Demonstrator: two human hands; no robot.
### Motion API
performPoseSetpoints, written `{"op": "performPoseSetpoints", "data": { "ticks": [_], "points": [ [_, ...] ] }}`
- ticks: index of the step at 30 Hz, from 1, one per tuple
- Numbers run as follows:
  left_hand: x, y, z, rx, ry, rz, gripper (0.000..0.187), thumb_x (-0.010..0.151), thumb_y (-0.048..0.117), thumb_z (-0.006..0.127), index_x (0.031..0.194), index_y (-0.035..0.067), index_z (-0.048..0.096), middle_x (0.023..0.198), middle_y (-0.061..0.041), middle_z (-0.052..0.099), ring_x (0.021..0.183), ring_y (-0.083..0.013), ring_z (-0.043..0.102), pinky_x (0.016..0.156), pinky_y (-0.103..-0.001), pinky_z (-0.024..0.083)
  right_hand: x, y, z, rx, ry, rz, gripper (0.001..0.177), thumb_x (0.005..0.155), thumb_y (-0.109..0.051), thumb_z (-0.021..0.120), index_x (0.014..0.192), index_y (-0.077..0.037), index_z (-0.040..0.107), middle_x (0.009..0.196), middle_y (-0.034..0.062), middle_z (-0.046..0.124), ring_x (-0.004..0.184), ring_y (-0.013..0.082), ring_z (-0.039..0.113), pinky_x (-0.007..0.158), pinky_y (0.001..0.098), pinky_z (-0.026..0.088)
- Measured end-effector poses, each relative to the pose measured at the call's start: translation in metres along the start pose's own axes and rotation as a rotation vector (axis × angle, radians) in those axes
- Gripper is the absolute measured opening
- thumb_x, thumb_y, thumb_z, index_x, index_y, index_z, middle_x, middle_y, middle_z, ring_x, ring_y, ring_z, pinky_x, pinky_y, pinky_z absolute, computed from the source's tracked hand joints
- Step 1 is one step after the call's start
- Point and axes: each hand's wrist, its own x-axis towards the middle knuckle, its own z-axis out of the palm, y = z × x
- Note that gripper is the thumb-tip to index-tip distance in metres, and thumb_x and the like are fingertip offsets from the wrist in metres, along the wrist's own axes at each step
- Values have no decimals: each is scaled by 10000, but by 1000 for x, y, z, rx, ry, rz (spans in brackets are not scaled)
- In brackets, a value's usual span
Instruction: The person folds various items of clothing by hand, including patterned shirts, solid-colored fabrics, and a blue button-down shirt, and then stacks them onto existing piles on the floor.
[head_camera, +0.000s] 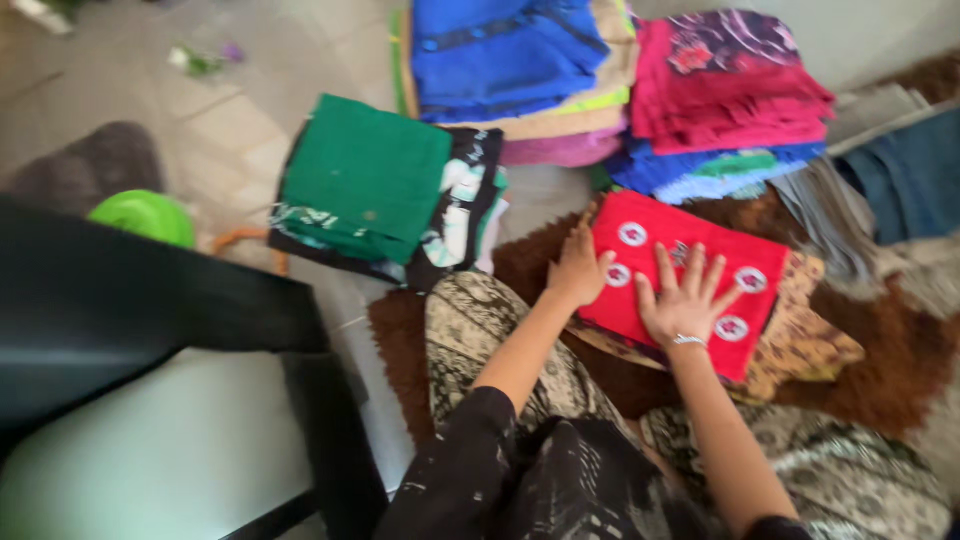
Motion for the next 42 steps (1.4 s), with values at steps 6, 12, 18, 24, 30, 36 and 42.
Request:
{"op": "performPoseSetpoints", "data": {
  "ticks": [6,12,18,24,30,36,42],
  "points": [
    [-9,24,-137,92,16,62,654,928,425,614,1481,161,386,1445,-190,522,1345,-389,477,1081,-578,384,2,17,15,32,-52,10,706,952,-719,329,1581,-400,360,1705,159,179,1570,448,29,1125,785,-89],
    [8,-90,-315,403,687,35,563,859,365,717,1289,24,591,1410,-288,526,1386,-500,419,1093,-635,358,20,9,50,254,26,196,738,772,-587,668,1431,-276,553,1689,141,313,1595,446,101,1140,776,-47],
    [5,-181,-401,196,517,-567,864,893,581,684,1440,-24,399,1444,-260,465,1346,-433,432,1074,-691,304,17,-54,69,293,20,-21,746,794,-501,721,1457,-201,561,1694,213,317,1577,474,161,1215,705,45],
    [-23,-167,-454,-148,305,-270,630,613,402,890,1111,36,765,1031,-152,786,961,-273,780,882,-361,585,5,-57,54,214,69,-150,768,875,-532,682,1551,-216,500,1698,250,294,1589,463,197,1247,684,87],
    [-12,-87,-456,-111,116,44,520,662,302,859,1085,23,743,993,-143,782,927,-241,755,863,-341,570,20,-41,50,218,-33,-135,791,806,-544,743,1505,-241,528,1657,233,353,1545,440,280,1215,662,174],
    [-38,59,-401,136,218,354,593,896,365,756,1291,1,507,1053,-236,749,1040,-378,743,905,-451,585,22,-76,9,345,-141,-227,811,816,-526,759,1483,-131,519,1571,253,432,1383,422,457,1148,585,337],
    [-45,139,-304,-728,-194,737,719,915,297,776,1478,-20,461,1348,-161,667,1223,-262,658,1013,-405,565,3,-77,-82,2029,-263,106,772,861,-482,788,1481,-133,487,1476,68,531,1381,307,503,1200,549,383]
  ]
}}
